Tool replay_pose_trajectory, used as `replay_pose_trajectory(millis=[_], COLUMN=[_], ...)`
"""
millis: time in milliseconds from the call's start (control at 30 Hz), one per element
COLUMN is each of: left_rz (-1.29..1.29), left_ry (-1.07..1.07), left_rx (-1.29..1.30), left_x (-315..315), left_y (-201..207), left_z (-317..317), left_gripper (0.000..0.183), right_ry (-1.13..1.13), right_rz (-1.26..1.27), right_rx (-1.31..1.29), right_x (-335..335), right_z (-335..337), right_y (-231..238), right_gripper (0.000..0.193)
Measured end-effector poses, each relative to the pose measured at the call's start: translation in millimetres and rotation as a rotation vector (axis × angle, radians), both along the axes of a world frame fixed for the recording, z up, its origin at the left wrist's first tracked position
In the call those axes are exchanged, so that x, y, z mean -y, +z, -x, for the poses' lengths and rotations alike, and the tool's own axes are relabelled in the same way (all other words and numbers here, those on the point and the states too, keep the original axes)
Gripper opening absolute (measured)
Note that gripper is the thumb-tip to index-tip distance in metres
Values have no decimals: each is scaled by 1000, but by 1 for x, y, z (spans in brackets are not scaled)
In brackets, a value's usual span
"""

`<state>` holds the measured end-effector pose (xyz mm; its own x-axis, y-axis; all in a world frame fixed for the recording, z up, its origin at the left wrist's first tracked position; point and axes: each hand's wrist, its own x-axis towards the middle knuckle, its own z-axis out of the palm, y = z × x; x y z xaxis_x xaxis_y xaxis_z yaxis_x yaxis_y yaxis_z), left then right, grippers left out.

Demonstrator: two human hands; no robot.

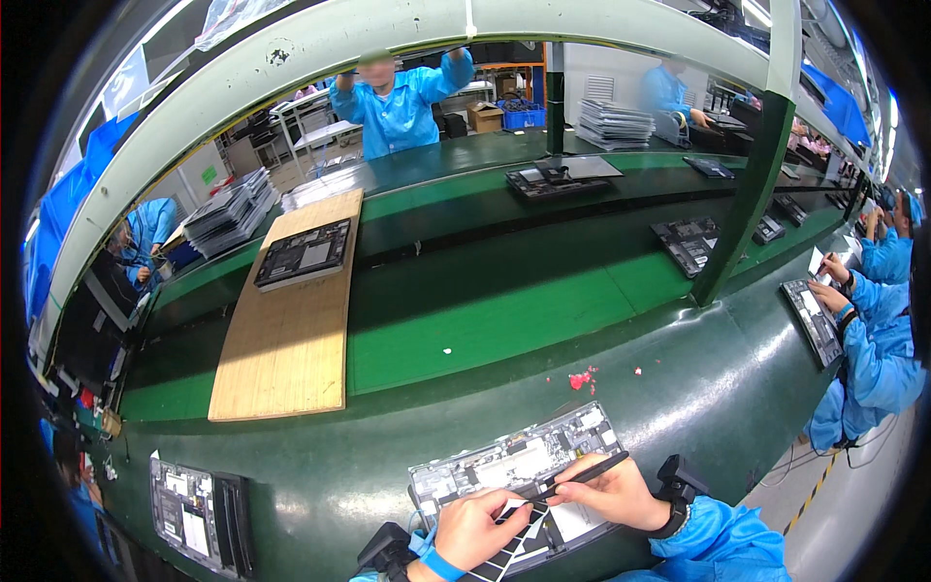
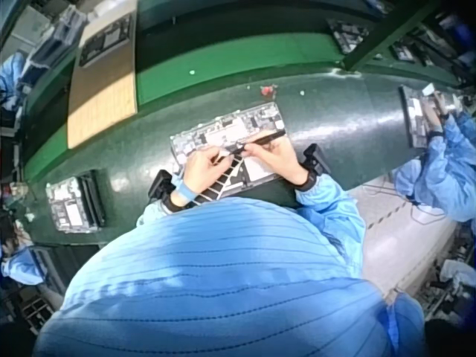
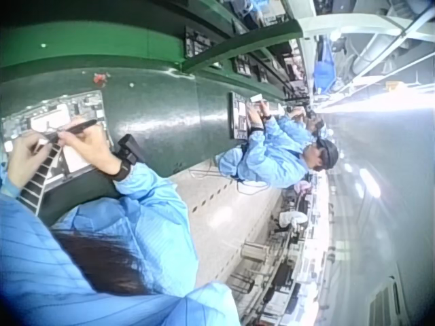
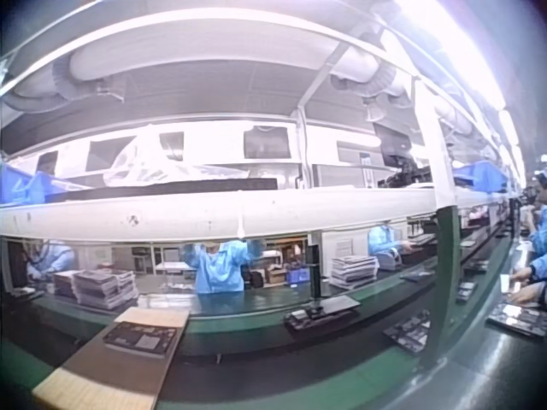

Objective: The person assembles internal components and connects ribbon cables inside a laptop chassis, using a precision probe and tweezers to manipulate the small parts.

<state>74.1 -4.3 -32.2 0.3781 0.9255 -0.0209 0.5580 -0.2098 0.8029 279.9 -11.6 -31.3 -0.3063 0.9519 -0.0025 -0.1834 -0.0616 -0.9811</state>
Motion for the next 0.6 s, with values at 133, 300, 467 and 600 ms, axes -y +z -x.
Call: replay_pose_trajectory(millis=[133, 300, 467, 600], left_rz=[13, 82, -243, -327], left_ry=[-21, -179, -371, -376], left_rx=[-9, 154, 86, 39], left_x=[1, -10, -21, -20], left_y=[2, 5, -4, -5], left_z=[2, 10, 12, 10], left_gripper=[19, 16, 13, 11], right_ry=[-100, -260, -257, -258], right_rz=[28, 93, 29, 48], right_rx=[-80, -23, 164, 199], right_x=[3, -4, -5, -7], right_z=[-1, -7, -5, 3], right_y=[3, -6, -14, -17], right_gripper=[13, 15, 18, 18])
